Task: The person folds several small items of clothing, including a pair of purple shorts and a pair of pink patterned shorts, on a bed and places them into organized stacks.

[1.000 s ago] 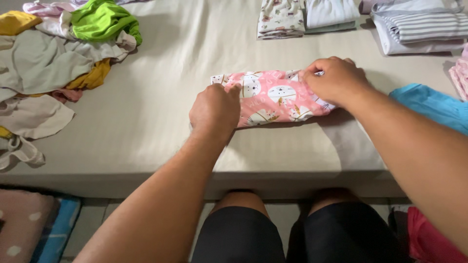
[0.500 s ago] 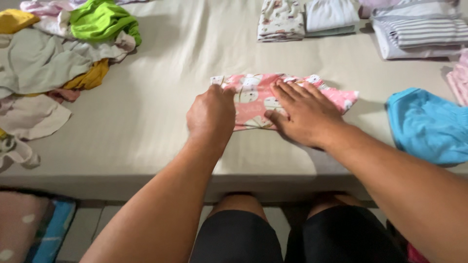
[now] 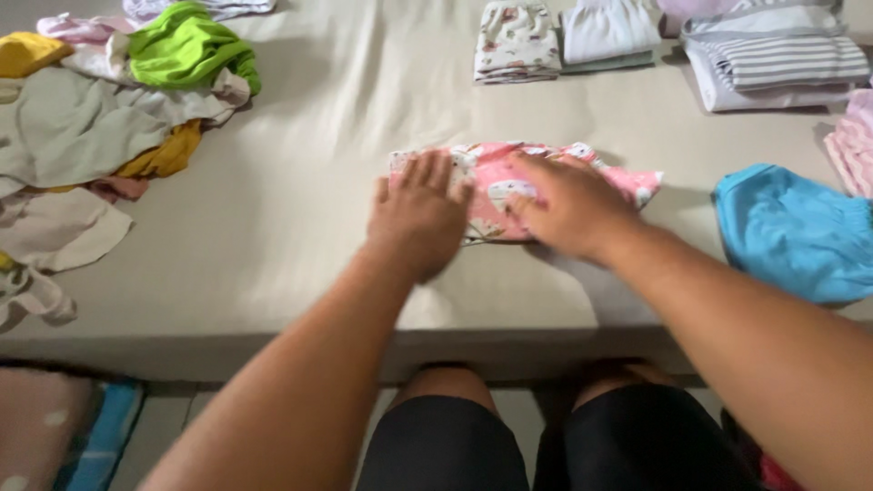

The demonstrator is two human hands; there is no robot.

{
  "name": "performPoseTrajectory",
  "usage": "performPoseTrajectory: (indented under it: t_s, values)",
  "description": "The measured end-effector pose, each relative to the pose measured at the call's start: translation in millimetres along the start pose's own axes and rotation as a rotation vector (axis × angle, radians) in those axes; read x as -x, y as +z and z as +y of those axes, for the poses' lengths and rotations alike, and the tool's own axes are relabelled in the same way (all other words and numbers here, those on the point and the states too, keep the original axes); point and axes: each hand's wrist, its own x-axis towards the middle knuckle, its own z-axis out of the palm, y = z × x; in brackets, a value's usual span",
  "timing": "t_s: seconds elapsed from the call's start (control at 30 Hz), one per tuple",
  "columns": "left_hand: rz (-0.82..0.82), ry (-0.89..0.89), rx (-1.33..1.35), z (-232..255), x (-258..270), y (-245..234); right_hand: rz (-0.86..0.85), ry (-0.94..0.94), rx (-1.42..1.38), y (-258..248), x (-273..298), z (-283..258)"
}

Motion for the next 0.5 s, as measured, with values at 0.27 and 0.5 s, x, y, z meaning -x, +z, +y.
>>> performPoseTrajectory:
  t_s: [0.27,0.5]
  values:
    - [-0.451,-0.598,0.284,-13,-24,-67,0.116,0.038,0.213,-14,-33,-1]
    - [-0.221,-0.485,0.182,-1,-29,-64,0.062,0.04,0.242,-13,-45,-4]
